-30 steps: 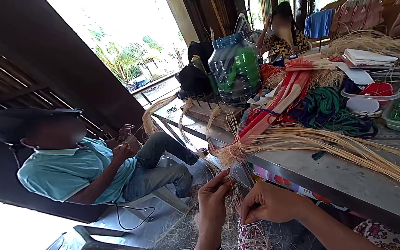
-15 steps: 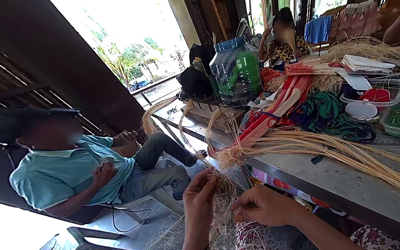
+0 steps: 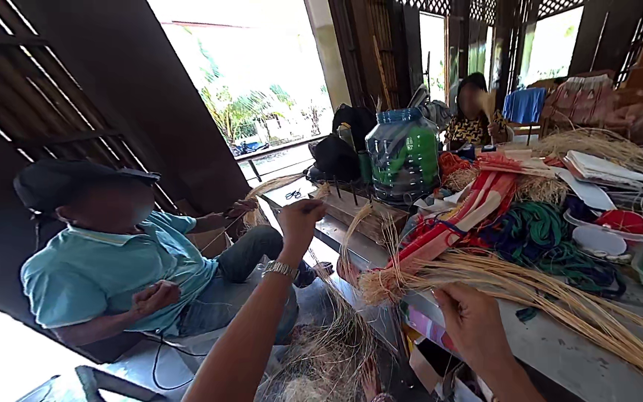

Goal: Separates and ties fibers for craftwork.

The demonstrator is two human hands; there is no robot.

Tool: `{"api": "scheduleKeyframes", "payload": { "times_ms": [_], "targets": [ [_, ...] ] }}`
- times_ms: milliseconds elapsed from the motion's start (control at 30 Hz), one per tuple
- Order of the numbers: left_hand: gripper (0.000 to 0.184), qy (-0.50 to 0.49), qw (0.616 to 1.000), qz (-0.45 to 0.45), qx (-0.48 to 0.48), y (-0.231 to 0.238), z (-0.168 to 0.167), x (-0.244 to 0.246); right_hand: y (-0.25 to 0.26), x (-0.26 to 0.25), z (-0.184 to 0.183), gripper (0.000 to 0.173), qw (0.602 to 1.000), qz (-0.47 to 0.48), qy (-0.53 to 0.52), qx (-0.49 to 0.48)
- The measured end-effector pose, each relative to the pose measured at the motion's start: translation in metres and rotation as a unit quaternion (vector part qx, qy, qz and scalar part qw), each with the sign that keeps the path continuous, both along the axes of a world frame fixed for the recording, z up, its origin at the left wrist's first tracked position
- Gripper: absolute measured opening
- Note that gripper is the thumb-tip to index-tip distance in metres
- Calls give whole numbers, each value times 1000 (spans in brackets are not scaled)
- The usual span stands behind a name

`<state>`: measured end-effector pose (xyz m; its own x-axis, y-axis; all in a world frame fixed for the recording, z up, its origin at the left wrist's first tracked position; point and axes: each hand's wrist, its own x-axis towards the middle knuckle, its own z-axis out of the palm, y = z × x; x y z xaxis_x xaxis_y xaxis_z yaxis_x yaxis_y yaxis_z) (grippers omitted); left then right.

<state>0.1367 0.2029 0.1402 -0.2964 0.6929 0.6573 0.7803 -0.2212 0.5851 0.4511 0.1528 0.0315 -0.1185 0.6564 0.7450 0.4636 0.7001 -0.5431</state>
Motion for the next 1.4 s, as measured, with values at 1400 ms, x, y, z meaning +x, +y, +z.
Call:
{"api": "scheduleKeyframes", "payload": {
  "times_ms": [1400],
  "targets": [
    [15,245,928,158,-233,64,-16,35,-4,10,15,18,974,103,31,-200]
  ]
}}
